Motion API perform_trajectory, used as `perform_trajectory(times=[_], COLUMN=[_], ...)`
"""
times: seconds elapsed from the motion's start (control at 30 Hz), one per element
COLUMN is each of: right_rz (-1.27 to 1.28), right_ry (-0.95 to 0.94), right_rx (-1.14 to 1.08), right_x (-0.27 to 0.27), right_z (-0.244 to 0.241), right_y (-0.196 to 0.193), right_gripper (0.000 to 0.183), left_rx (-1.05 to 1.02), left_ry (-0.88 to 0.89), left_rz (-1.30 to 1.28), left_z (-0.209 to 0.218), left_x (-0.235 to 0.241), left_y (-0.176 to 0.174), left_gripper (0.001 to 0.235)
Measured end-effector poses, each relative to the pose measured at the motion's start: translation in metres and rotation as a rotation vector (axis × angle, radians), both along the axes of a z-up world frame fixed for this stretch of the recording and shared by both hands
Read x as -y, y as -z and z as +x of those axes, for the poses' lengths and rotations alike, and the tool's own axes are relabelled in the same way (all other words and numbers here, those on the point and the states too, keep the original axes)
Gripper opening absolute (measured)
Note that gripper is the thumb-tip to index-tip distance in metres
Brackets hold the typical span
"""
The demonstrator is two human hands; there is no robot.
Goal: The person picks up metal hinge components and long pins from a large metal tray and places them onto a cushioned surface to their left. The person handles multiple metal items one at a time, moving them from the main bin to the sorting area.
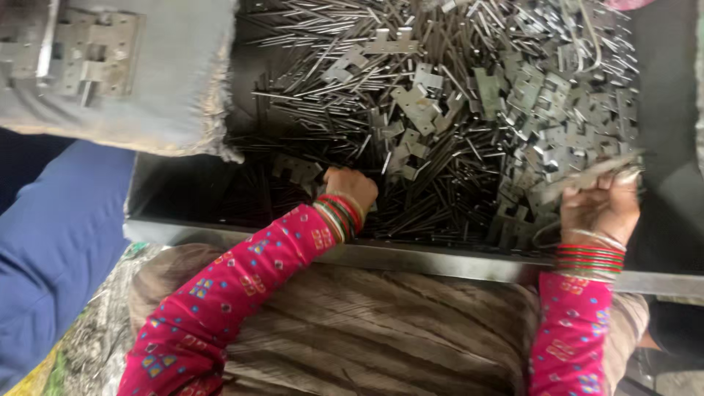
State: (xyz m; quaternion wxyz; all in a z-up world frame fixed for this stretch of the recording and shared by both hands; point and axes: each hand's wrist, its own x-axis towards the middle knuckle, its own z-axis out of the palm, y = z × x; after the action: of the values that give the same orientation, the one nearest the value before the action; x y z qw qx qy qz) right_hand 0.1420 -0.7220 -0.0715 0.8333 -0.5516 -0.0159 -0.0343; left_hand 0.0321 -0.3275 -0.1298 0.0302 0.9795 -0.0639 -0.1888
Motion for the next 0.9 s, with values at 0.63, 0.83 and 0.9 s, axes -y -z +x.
perform_trajectory(times=[0.63, 0.83, 0.9], right_rz=[-1.990, -1.600, -1.304], right_ry=[-0.474, -0.321, -0.141], right_rx=[0.313, 0.735, 0.661], right_x=[-0.126, -0.085, -0.073], right_z=[0.012, 0.031, 0.031], right_y=[0.041, 0.053, 0.034], right_gripper=[0.021, 0.024, 0.014], left_rx=[0.312, -0.356, -0.345], left_ry=[-0.029, -0.398, -0.305], left_rz=[-0.680, -1.845, -1.983], left_z=[0.007, 0.022, 0.024], left_x=[-0.041, -0.058, -0.066], left_y=[-0.087, -0.130, -0.128], left_gripper=[0.028, 0.059, 0.072])
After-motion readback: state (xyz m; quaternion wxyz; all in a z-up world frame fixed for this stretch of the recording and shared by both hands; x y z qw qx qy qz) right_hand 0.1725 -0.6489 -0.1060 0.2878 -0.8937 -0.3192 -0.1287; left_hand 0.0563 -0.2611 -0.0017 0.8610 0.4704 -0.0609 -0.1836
